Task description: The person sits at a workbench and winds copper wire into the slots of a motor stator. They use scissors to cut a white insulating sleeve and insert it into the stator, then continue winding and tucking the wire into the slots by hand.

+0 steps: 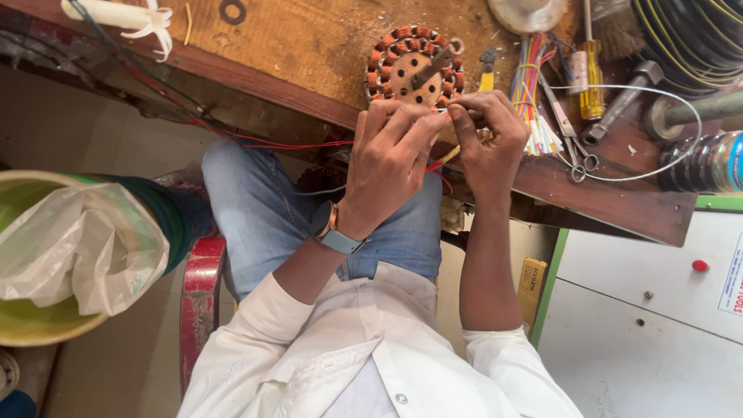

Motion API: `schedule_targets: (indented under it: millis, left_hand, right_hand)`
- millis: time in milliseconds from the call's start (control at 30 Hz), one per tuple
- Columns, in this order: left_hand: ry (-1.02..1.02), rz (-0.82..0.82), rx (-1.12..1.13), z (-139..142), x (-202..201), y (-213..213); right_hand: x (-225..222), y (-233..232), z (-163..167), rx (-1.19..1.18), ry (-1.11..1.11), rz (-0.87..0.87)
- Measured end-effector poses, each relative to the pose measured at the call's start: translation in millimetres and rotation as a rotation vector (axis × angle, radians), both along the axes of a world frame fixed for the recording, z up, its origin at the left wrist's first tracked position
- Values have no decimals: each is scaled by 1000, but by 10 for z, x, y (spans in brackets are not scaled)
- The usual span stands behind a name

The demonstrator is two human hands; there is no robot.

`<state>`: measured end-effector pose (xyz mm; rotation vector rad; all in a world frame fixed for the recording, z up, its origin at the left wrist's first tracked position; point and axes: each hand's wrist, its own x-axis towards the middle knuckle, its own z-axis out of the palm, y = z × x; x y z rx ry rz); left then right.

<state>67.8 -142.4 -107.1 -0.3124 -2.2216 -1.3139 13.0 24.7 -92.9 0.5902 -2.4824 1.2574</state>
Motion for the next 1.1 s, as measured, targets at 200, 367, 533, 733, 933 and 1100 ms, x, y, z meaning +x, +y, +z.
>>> schedule_targets:
  millis: [200,367,533,733,933,1100]
  left_hand:
    - [-24,4,-13,1,-244,143]
    - [-105,25,38,-46,-299,230]
    - [-104,74,-33,33,-338,398]
    - [-144,170,-124,64,-476,629]
    - [-143,214,-139,70,-576,799]
    - [-139,232,-126,83,-638,869]
  right_hand:
    - [-55,129,-112,22,-37,-105]
    - [-113,217,-182,10,-7,-64]
    - [-176,309,-193,-33,-38,-30]
    - [-303,461,-197,-65,-42,-34]
    - [-510,579,-142,-47,-77,-51]
    - [-594,600,-163,-129,-100,-27]
